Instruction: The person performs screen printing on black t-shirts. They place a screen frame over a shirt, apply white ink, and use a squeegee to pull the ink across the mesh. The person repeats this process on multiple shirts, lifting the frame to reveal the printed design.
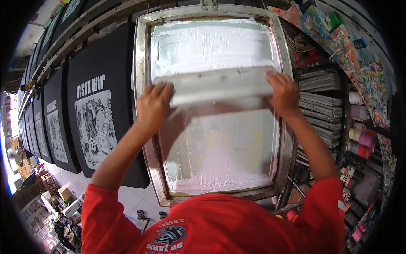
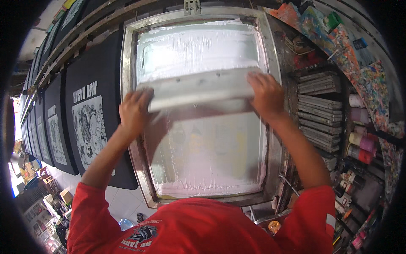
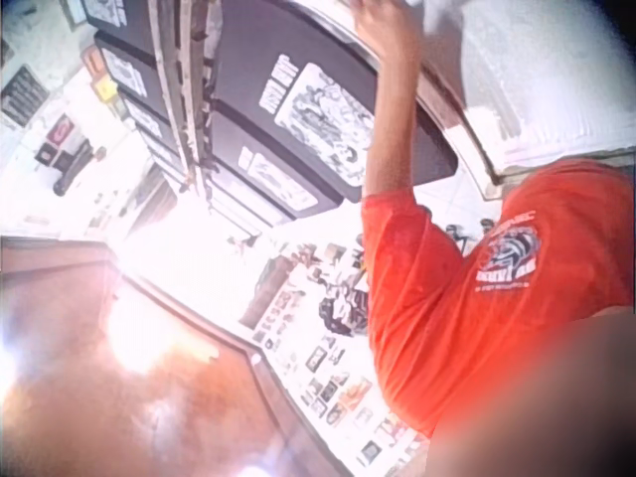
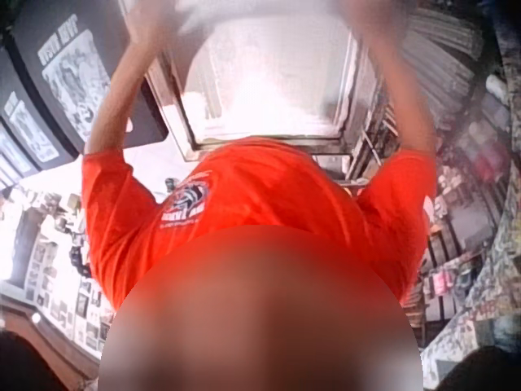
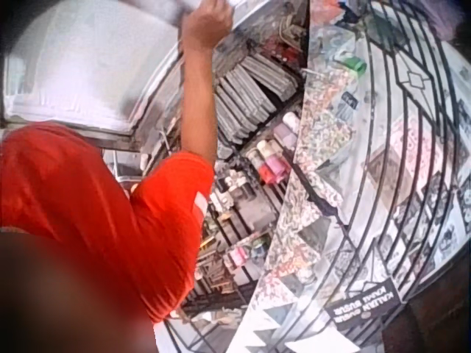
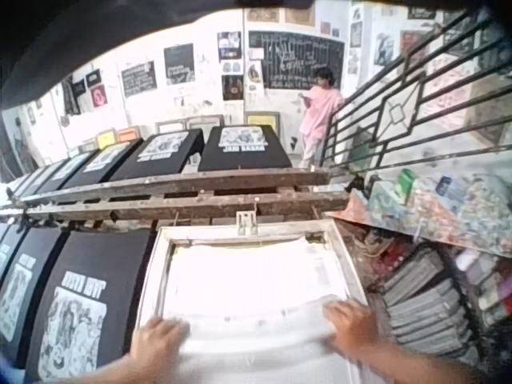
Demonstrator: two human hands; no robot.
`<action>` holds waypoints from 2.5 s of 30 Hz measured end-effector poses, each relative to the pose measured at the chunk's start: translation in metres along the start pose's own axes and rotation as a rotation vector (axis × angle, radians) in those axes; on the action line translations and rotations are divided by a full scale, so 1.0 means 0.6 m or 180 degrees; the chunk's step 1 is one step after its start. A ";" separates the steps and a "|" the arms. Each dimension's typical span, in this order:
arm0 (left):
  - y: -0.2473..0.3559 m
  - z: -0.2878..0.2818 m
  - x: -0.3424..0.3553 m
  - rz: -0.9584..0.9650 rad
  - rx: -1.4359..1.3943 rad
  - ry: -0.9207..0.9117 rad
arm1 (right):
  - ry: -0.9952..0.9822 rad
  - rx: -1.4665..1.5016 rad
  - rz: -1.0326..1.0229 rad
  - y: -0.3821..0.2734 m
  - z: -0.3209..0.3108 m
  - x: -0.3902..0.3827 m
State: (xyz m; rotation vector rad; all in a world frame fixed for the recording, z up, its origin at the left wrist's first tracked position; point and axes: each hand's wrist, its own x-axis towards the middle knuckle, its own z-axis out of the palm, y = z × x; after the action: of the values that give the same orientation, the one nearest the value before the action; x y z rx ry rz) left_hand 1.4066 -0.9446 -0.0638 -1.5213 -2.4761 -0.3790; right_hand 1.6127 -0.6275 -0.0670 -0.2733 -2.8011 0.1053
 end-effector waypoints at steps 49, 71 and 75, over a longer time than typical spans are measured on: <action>0.257 -0.194 -0.437 -0.0129 -0.0947 -0.0743 | -0.0794 0.0558 0.0374 -0.254 -0.210 -0.480; 0.254 -0.193 -0.404 -0.0265 -0.1072 -0.0691 | -0.1027 0.0549 0.0350 -0.239 -0.224 -0.427; 0.255 -0.166 -0.437 -0.0187 -0.0820 -0.0474 | -0.0646 0.0433 0.0257 -0.249 -0.196 -0.468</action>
State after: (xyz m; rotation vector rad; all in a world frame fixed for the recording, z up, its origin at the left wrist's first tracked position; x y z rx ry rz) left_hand 1.6646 -1.1306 -0.0343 -1.6277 -2.6778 -0.6389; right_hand 1.8854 -0.8250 -0.0277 -0.3612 -2.9654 0.3600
